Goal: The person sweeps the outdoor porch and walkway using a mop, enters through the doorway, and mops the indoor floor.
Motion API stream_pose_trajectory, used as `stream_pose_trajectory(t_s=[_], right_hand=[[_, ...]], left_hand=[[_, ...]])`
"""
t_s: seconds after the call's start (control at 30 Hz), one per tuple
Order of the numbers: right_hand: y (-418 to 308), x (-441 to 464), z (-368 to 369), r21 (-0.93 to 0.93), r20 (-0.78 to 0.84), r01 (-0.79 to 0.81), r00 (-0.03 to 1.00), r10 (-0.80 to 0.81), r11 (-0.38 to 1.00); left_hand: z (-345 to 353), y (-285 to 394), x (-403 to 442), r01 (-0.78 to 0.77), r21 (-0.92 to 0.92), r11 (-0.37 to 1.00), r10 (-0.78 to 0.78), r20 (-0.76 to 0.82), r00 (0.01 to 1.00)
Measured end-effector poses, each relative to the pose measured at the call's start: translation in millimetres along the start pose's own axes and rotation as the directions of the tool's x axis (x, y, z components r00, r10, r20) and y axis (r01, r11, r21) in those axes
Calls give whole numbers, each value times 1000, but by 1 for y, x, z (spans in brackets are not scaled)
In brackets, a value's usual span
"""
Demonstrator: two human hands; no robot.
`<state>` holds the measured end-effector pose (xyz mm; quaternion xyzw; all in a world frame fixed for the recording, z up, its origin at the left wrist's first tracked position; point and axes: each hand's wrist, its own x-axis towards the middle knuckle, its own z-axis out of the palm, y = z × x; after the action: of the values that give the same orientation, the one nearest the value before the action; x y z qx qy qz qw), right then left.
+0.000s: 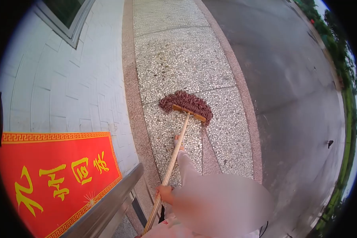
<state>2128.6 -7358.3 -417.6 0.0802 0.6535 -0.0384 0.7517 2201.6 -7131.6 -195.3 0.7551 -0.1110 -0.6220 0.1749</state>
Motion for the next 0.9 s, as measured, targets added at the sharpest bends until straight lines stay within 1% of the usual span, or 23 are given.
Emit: stream_pose_trajectory(t_s=[0.03,0.1,0.13,0.2,0.23,0.27,0.3,0.33,0.37,0.4,0.43,0.47,0.53,0.57,0.63,0.67,0.7,0.73,0.77,0.8,0.83,0.87,0.9], right_hand=[[-32,10,4,-13,-48,68,996,-69,998],[-100,44,3,42,-9,160,987,-160,986],[-144,45,10,22,-35,237,971,-236,971],[-229,57,11,-11,21,336,942,-336,942],[-274,61,16,-45,-16,329,944,-330,943],[-314,74,19,34,-50,397,917,-396,917],[-357,78,15,-53,17,414,910,-413,909],[-395,94,12,-89,-34,461,884,-466,883],[-427,83,9,-120,-3,507,859,-511,853],[-457,84,4,-134,-34,519,849,-527,844],[-476,75,-5,-121,13,585,809,-588,802],[-488,74,-15,-114,10,586,808,-589,802],[-495,76,-36,-154,-36,560,820,-571,814],[-485,80,-46,-147,-38,490,865,-500,859],[-439,81,-58,-139,-60,529,839,-540,837],[-412,72,-60,-98,-44,494,865,-500,864],[-382,65,-62,-141,-2,527,846,-533,838],[-351,63,-64,-103,-54,459,883,-466,883],[-314,91,-72,-184,-137,491,845,-517,851],[-289,32,-68,-146,-67,463,877,-476,874],[-264,17,-70,-117,-131,322,933,-336,940],[-233,22,-79,-51,-99,296,949,-300,954],[-205,15,-86,-30,-76,256,963,-258,966]], left_hand=[[4,32,23,31,-110,993,-28,32,999],[14,98,75,107,-321,941,-77,107,991],[19,130,99,157,-418,895,-103,150,983],[39,183,148,303,-600,740,-196,239,951],[50,207,179,380,-681,626,-250,287,925],[59,239,204,377,-684,624,-195,332,923],[67,271,226,375,-687,623,-139,374,917],[77,300,245,353,-671,652,-94,391,916],[90,324,261,330,-654,681,-49,409,911],[106,342,275,343,-656,673,-41,430,902],[121,355,284,355,-658,665,-30,451,892],[134,364,284,354,-652,670,-31,453,891],[153,371,275,346,-610,713,-48,450,892],[158,357,268,347,-615,708,-46,451,891],[153,330,242,370,-605,705,-75,456,887],[147,307,228,358,-597,718,-87,433,897],[140,279,214,347,-591,728,-98,411,906],[132,245,194,340,-593,730,-120,378,918],[127,224,176,332,-599,729,-141,343,928],[124,233,145,269,-530,804,-140,270,953],[120,244,106,209,-449,869,-134,193,972],[116,231,79,46,-203,978,-27,96,995],[112,207,52,-103,77,992,101,30,994]])
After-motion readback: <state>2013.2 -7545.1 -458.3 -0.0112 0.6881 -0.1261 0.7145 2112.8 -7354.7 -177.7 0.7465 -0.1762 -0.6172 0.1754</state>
